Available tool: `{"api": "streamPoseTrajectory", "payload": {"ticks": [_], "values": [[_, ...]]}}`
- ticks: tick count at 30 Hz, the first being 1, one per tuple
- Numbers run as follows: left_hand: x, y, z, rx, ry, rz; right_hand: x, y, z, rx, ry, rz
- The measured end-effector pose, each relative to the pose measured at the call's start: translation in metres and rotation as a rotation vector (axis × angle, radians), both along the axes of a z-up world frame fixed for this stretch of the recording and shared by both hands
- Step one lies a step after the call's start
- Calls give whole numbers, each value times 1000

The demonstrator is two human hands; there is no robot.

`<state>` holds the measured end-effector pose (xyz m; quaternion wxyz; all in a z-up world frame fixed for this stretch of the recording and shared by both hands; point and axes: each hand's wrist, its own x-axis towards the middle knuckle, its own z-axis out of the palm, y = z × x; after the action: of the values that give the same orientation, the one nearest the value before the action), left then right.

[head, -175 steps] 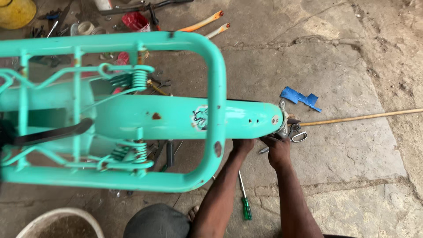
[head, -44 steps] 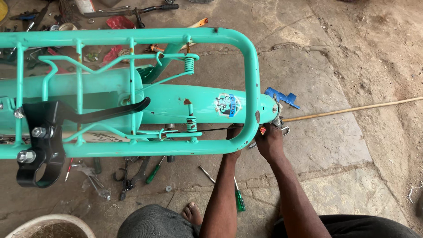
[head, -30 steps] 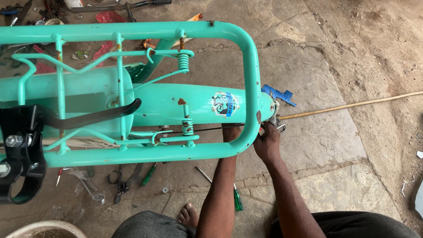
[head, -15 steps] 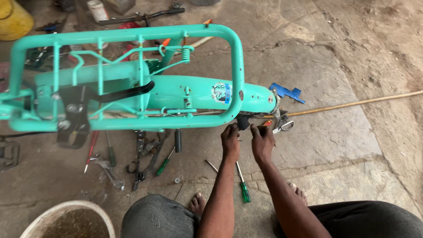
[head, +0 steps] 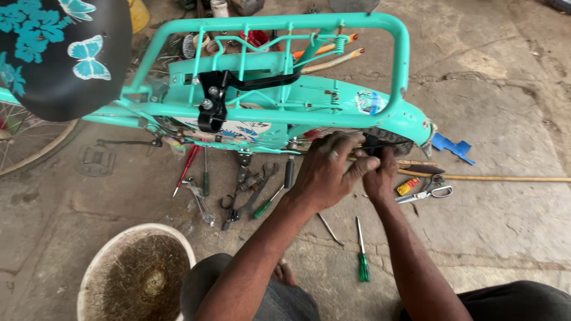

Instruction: The person is repairing a bicycle by removing the rear tire. They use a screwdriver to loosen the axle nuts and then pull the tire out of the frame.

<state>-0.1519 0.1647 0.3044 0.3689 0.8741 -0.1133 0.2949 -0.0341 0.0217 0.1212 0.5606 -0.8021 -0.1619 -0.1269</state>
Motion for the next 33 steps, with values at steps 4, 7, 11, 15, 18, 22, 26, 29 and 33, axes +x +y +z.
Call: {"api": "streamPoseTrajectory", "payload": {"ticks": [4,7,11,15,18,22,26,29,33], "values": [[-13,14,18,2,-248,-9,25,4,-12,-171,-305,19],[-10,23,19,89,-523,-1,38,9,-30,-243,-330,31],[-4,31,29,196,-702,152,10,29,-63,-215,-145,10],[-12,33,60,237,-686,352,-15,51,-79,70,174,44],[-28,38,67,307,-655,422,-36,46,-100,412,478,96],[-14,53,69,305,-727,393,25,19,-97,830,649,252],[-20,66,61,393,-510,366,45,6,-73,1024,731,396],[-24,59,56,367,-483,402,39,4,-44,1090,783,379],[-26,57,55,343,-530,417,36,10,-18,1231,808,375]]}}
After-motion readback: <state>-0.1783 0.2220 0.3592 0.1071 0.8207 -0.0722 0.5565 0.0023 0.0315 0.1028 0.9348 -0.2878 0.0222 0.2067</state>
